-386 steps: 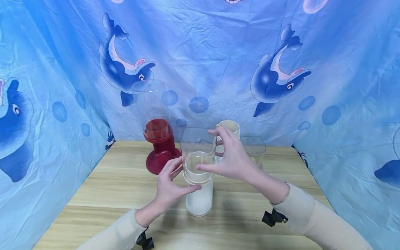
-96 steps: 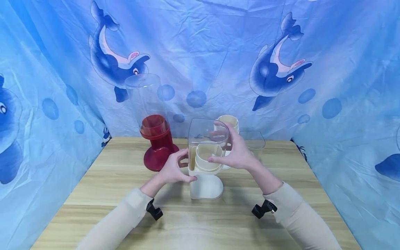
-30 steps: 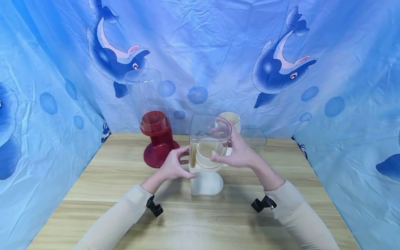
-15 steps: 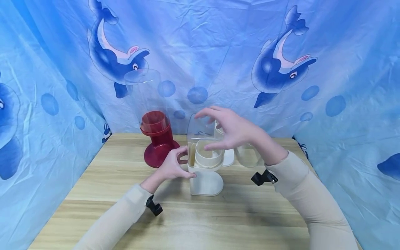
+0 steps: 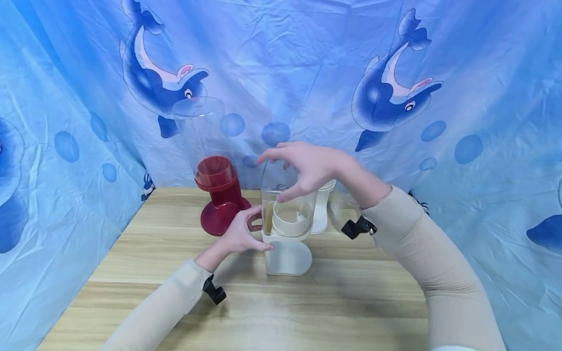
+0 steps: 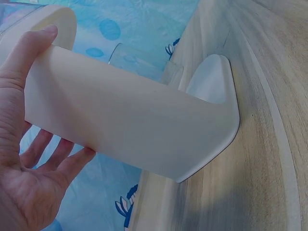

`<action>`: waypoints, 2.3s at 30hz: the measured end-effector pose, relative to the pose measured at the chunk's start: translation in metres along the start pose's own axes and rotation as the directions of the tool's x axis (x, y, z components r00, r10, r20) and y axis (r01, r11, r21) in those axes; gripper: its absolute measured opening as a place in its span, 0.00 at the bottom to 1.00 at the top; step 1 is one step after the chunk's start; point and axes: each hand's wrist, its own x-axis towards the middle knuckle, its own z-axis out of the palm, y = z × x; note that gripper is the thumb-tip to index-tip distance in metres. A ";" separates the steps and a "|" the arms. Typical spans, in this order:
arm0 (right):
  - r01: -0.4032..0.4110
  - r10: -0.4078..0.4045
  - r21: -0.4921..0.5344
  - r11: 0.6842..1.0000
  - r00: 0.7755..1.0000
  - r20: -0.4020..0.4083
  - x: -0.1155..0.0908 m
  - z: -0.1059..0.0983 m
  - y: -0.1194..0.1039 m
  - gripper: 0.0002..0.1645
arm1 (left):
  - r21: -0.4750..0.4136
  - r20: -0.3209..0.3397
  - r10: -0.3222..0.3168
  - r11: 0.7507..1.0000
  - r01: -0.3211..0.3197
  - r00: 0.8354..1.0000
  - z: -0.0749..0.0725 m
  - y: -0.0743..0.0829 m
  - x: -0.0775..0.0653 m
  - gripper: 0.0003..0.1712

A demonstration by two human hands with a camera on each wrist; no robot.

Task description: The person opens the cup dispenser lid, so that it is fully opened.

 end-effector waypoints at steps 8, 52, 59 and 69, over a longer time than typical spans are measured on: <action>0.000 0.003 -0.062 0.998 0.999 0.050 0.000 -0.011 -0.011 0.39 | -0.012 0.007 -0.005 1.000 0.005 1.000 -0.001 -0.001 -0.001 0.60; -0.785 0.686 -0.025 0.620 0.556 -0.469 -0.186 0.003 0.033 0.42 | 0.011 -0.113 0.019 1.000 -0.017 0.993 -0.002 0.009 -0.023 0.42; -0.843 0.749 0.005 0.537 0.474 -0.463 -0.201 0.009 0.043 0.47 | 0.023 -0.146 -0.011 1.000 0.014 0.989 -0.009 0.005 -0.016 0.33; -0.876 0.789 0.000 0.483 0.434 -0.435 -0.213 0.011 0.058 0.51 | 0.130 -0.269 -0.066 0.986 0.104 0.961 -0.008 0.001 -0.017 0.24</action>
